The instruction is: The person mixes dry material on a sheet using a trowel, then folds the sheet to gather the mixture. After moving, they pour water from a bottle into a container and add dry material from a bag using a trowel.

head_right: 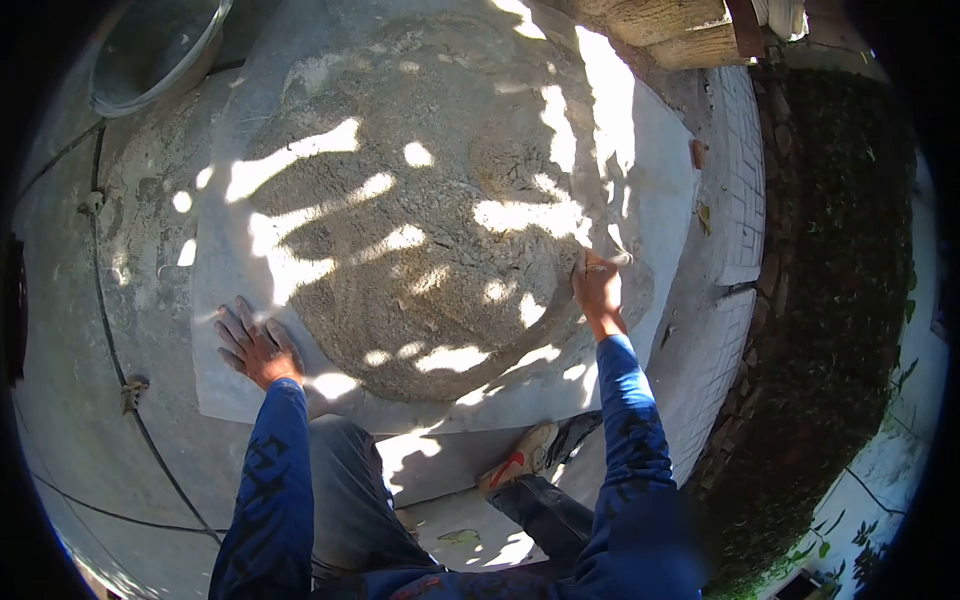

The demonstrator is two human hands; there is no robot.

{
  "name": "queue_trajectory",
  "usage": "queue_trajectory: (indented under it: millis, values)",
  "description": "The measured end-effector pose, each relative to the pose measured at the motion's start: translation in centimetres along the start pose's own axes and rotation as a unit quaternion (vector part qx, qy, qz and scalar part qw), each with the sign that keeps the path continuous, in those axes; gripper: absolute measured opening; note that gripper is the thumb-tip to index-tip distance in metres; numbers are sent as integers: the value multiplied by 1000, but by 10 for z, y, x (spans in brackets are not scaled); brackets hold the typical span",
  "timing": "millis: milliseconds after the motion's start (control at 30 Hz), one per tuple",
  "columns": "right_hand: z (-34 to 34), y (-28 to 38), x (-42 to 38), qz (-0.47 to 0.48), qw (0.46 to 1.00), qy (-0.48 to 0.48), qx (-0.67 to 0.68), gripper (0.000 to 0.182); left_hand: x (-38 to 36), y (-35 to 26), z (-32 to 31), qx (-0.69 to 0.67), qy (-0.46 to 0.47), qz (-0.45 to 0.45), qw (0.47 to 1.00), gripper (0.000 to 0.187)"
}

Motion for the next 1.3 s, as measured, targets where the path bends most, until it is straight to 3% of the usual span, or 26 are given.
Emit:
queue_trajectory:
  millis: [100, 133, 233, 300, 400, 533, 567, 633, 700, 767, 800, 867, 967, 1000, 1033, 1100, 1133, 1233, 1267, 1300]
  values:
    - [30, 27, -23, -32, 995, 39, 89, 35, 3, 1, -2, -1, -5, 3, 1000, 57]
    - [41, 39, -36, 24, 993, 2, 113, 40, 2, 1, -2, 3, 2, 7, 1000, 58]
    - [64, 57, -66, 55, 997, -48, 38, 38, 2, 1, 0, 5, 14, 10, 1000, 59]
    - [78, 69, -85, 59, 997, -24, 41, 28, 1, 2, 0, -3, 12, 12, 1000, 59]
    - [89, 82, -114, 143, 983, -114, 12, 14, 2, 1, 1, 0, 23, 18, 1000, 60]
    - [96, 63, -134, 103, 978, -181, 2, 15, 1, 3, -2, 7, 10, 11, 1000, 62]
    - [93, 52, -136, 103, 978, -180, -1, 15, 0, 2, -3, 6, 13, 11, 1000, 62]
    - [72, -7, -133, 15, 979, -202, -29, 14, 1, 3, -2, -4, 3, 10, 1000, 63]
    - [34, -82, -124, 28, 974, -222, -34, 13, 3, 3, -2, 4, 13, 11, 1000, 63]
    - [-3, -149, -119, -115, 982, -130, -81, 21, 0, 4, -2, 12, 28, 12, 999, 64]
    - [-23, -175, -120, -116, 982, -127, -83, 21, 0, 3, -2, 11, 21, 8, 1000, 63]
    - [-59, -204, -128, 89, 968, -232, -36, 32, 1, 3, -3, 13, 15, 2, 1000, 63]
    - [-109, -229, -132, 18, 983, -181, 34, 44, 1, 4, -5, 4, 13, 6, 1000, 63]
    - [-104, -204, -134, -139, 935, -176, 274, 45, 1, 4, -5, -5, 5, 5, 1000, 62]
    - [-86, -169, -135, -138, 937, -175, 271, 45, 1, 3, -4, -15, -2, 5, 1000, 61]
    - [-61, -109, -135, -232, 925, -62, 295, 38, 0, 5, -7, -19, -5, 4, 1000, 61]
    - [-61, -96, -135, -222, 934, -53, 273, 50, 0, 5, -8, -23, -12, 2, 1000, 61]
    - [-58, -62, -136, -218, 952, -23, 214, 53, 1, 4, -5, -19, 3, 10, 1000, 62]
    - [-83, -99, -133, -183, 971, -40, 147, 55, 1, 5, -4, -19, 5, 13, 1000, 62]
    - [-73, -80, -132, -181, 972, -39, 145, 55, 1, 5, -4, -20, 12, 16, 1000, 62]
Point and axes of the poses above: each hand's wrist, its own x-axis towards the middle knuckle, its own z-axis out of the back of the hand, y = z × x, the point moved 3 cm from there along x, towards the middle knuckle, and after that the axes turned 3 degrees about -y, right-handed, at the moved point
